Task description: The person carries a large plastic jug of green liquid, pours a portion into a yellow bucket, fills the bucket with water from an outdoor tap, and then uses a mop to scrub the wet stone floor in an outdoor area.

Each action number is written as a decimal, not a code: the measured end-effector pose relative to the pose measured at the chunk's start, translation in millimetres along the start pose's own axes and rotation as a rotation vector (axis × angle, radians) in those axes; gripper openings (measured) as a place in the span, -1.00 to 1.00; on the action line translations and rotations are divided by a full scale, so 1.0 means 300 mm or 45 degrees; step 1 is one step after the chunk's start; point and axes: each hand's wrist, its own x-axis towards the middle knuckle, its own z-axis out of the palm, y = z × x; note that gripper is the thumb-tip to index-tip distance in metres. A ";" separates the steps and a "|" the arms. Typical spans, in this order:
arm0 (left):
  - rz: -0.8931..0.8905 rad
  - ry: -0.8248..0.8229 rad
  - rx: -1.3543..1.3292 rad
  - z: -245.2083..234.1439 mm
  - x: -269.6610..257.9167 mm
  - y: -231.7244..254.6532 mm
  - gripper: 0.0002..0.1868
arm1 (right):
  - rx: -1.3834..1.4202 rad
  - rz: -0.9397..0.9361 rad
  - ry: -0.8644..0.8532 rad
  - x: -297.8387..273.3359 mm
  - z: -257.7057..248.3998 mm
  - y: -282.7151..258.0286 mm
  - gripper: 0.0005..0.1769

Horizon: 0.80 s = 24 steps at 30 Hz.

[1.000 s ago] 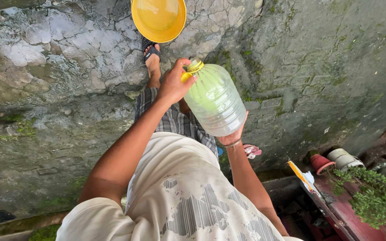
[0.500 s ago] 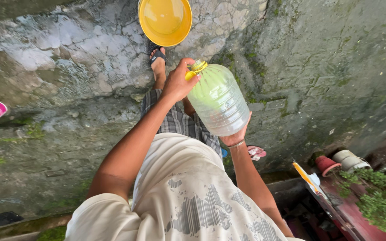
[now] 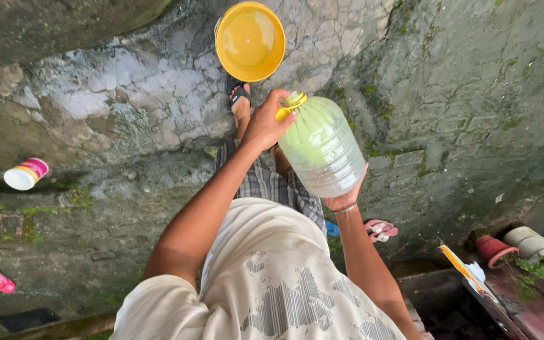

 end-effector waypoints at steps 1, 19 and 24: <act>0.047 0.025 0.018 -0.005 0.002 0.010 -0.45 | -0.042 -0.018 0.034 -0.004 0.004 0.003 0.04; -0.014 -0.048 0.011 -0.113 -0.153 0.189 -0.43 | -0.091 -0.086 0.267 -0.161 0.085 0.001 0.00; 0.176 0.067 0.171 -0.109 -0.142 0.159 -0.45 | -0.044 -0.092 0.230 -0.131 0.064 0.012 -0.02</act>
